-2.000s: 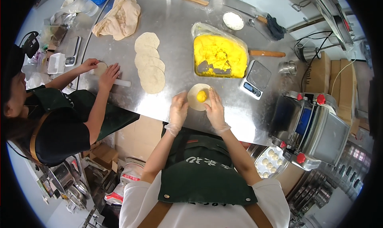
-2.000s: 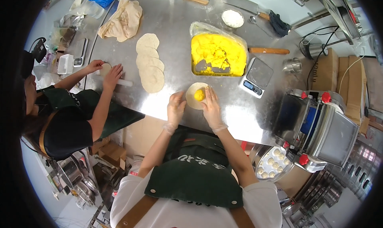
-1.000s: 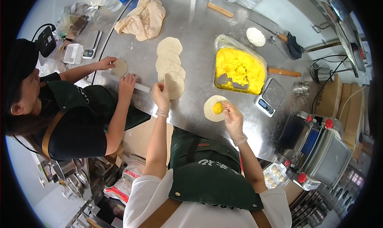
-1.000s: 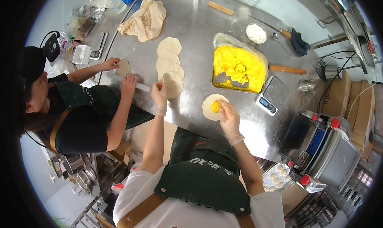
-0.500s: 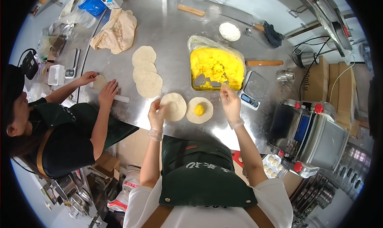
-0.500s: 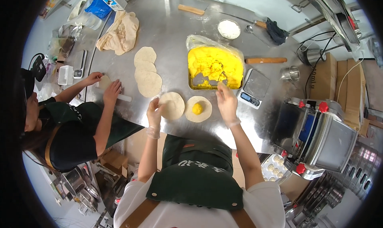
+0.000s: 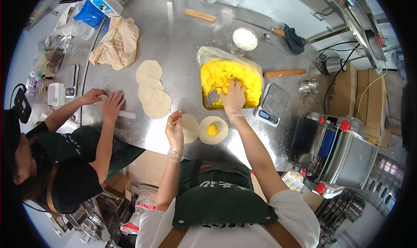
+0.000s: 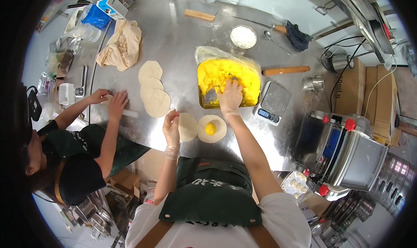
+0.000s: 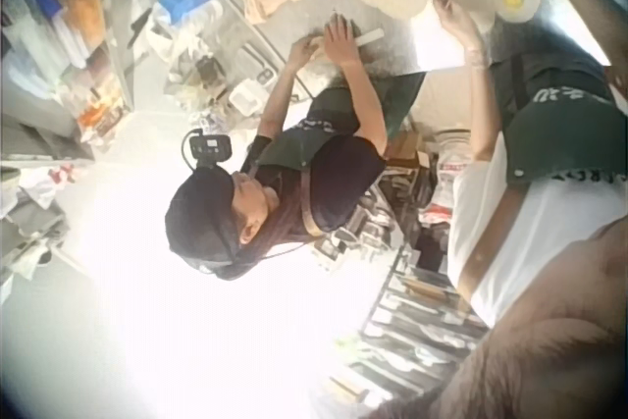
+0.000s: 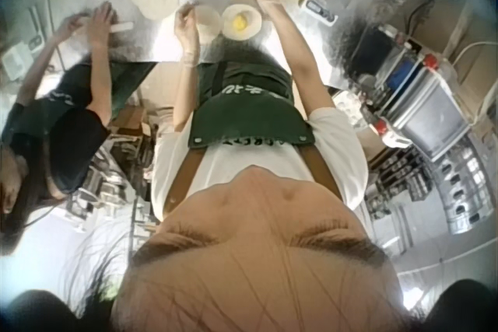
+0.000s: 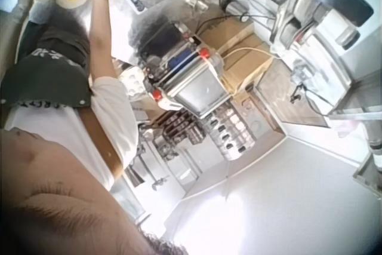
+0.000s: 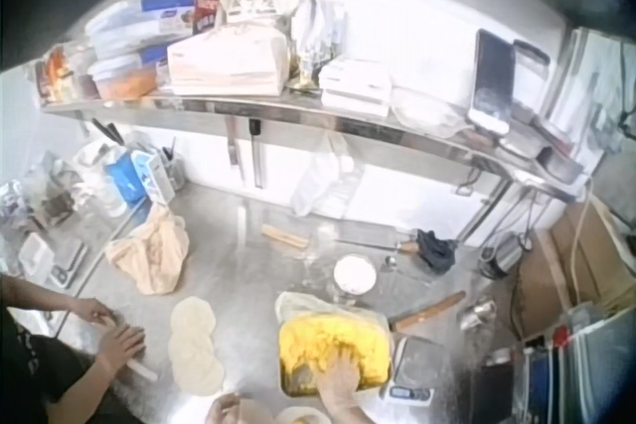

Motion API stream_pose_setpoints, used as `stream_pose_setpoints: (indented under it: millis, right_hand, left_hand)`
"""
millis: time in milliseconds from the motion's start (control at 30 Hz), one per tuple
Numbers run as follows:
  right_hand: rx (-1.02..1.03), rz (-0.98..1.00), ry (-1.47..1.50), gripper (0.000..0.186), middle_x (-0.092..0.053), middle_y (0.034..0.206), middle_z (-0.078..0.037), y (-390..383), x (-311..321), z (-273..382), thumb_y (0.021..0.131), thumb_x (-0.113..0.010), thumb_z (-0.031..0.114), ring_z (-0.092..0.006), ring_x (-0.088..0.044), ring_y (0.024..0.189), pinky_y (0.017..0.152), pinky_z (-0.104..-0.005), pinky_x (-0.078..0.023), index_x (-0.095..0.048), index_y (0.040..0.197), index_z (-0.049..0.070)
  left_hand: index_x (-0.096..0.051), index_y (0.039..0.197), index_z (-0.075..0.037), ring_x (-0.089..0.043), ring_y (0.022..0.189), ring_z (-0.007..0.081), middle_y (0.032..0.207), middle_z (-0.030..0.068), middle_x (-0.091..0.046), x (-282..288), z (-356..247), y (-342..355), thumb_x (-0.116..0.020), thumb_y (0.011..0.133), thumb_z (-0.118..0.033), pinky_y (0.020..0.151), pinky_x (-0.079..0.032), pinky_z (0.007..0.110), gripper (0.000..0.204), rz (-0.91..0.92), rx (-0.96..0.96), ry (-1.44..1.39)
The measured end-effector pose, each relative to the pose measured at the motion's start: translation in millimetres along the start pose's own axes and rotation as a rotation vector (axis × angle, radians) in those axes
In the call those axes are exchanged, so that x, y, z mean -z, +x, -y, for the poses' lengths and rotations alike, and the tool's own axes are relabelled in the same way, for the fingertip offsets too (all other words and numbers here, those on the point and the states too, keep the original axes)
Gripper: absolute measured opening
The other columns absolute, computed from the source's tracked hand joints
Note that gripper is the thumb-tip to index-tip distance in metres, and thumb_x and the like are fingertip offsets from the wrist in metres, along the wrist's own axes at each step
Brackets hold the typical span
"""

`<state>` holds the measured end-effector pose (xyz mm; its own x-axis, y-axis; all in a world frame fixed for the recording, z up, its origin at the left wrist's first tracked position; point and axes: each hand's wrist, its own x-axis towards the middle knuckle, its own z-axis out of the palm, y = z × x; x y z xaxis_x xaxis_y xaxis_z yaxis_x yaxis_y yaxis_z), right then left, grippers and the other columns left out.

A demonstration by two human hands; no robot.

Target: Measure yellow filling and place it on dough circles to prepare pastries.

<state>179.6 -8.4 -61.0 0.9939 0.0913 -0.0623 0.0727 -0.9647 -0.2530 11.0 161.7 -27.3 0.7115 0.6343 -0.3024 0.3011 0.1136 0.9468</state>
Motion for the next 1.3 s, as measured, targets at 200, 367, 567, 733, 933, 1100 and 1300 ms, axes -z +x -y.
stream_pose_setpoints:
  millis: [200,367,567,733,933,1100,1300]
  right_hand:
    - [0.217,-0.041,0.018,0.051,-0.053,0.117,-0.012,-10.7,9.4,-8.5,0.069,-0.079,0.020,-0.0337,-0.052,0.105,0.076,-0.0404,-0.054,-0.059,0.115,0.013]
    - [0.278,0.045,0.069,0.042,-0.054,0.114,-0.010,-11.3,6.8,-10.5,0.066,-0.076,0.010,-0.0327,-0.055,0.100,0.073,-0.0405,-0.055,-0.062,0.105,0.013]
    - [-0.014,0.506,0.760,0.047,-0.056,0.121,-0.011,15.3,22.3,-44.1,0.069,-0.072,0.005,-0.0342,-0.056,0.110,0.092,-0.0359,-0.048,-0.065,0.114,0.013]
    - [0.192,0.231,0.114,0.048,-0.056,0.115,-0.012,-7.2,19.3,-17.7,0.069,-0.074,0.009,-0.0340,-0.059,0.103,0.083,-0.0389,-0.052,-0.060,0.114,0.013]
    - [0.103,0.128,-0.041,0.027,-0.060,0.103,-0.014,-6.9,-10.5,4.1,0.074,-0.071,0.011,-0.0288,-0.065,0.089,0.069,-0.0366,-0.056,-0.063,0.099,0.009]
    - [-0.122,0.907,0.976,0.055,-0.064,0.116,-0.016,21.0,38.8,-7.2,0.074,-0.071,0.010,-0.0242,-0.064,0.099,0.085,-0.0294,-0.050,-0.056,0.126,-0.002]
    - [0.042,0.776,0.980,0.061,-0.061,0.122,-0.017,-0.5,114.3,18.9,0.080,-0.070,0.013,-0.0247,-0.058,0.114,0.098,-0.0296,-0.043,-0.048,0.136,0.002]
  left_hand:
    - [-0.060,0.116,0.001,-0.059,0.103,0.0154,0.112,0.0085,-0.064,-56.1,-21.0,14.6,-0.055,0.093,-0.001,0.092,-0.045,0.027,0.023,0.208,-0.062,-0.059]
    - [-0.060,0.111,0.000,-0.056,0.107,0.0154,0.115,0.0079,-0.062,-93.7,-25.0,27.1,-0.054,0.094,0.001,0.095,-0.044,0.026,0.019,0.309,-0.035,-0.178]
    - [-0.055,0.123,0.001,-0.054,0.109,0.0164,0.119,0.0086,-0.057,-118.7,-28.7,44.3,-0.054,0.095,-0.009,0.097,-0.041,0.026,0.030,0.339,0.219,-0.285]
    - [-0.052,0.128,0.001,-0.053,0.110,0.0178,0.119,0.0091,-0.057,-129.0,-23.9,42.4,-0.054,0.095,-0.010,0.096,-0.041,0.027,0.035,0.347,0.149,-0.245]
    - [-0.057,0.124,0.001,-0.053,0.108,0.0158,0.117,0.0080,-0.058,-111.1,-20.4,42.1,-0.054,0.095,-0.008,0.097,-0.041,0.027,0.031,0.283,0.155,-0.256]
    - [-0.057,0.122,0.002,-0.054,0.108,0.0154,0.116,0.0078,-0.059,-100.0,-34.9,43.9,-0.050,0.098,-0.013,0.098,-0.041,0.027,0.029,0.247,0.150,-0.332]
    - [-0.054,0.127,-0.004,-0.051,0.121,0.0258,0.128,0.0148,-0.056,-120.4,-41.0,55.8,-0.038,0.102,-0.044,0.106,-0.039,0.040,0.049,0.461,0.410,-0.803]
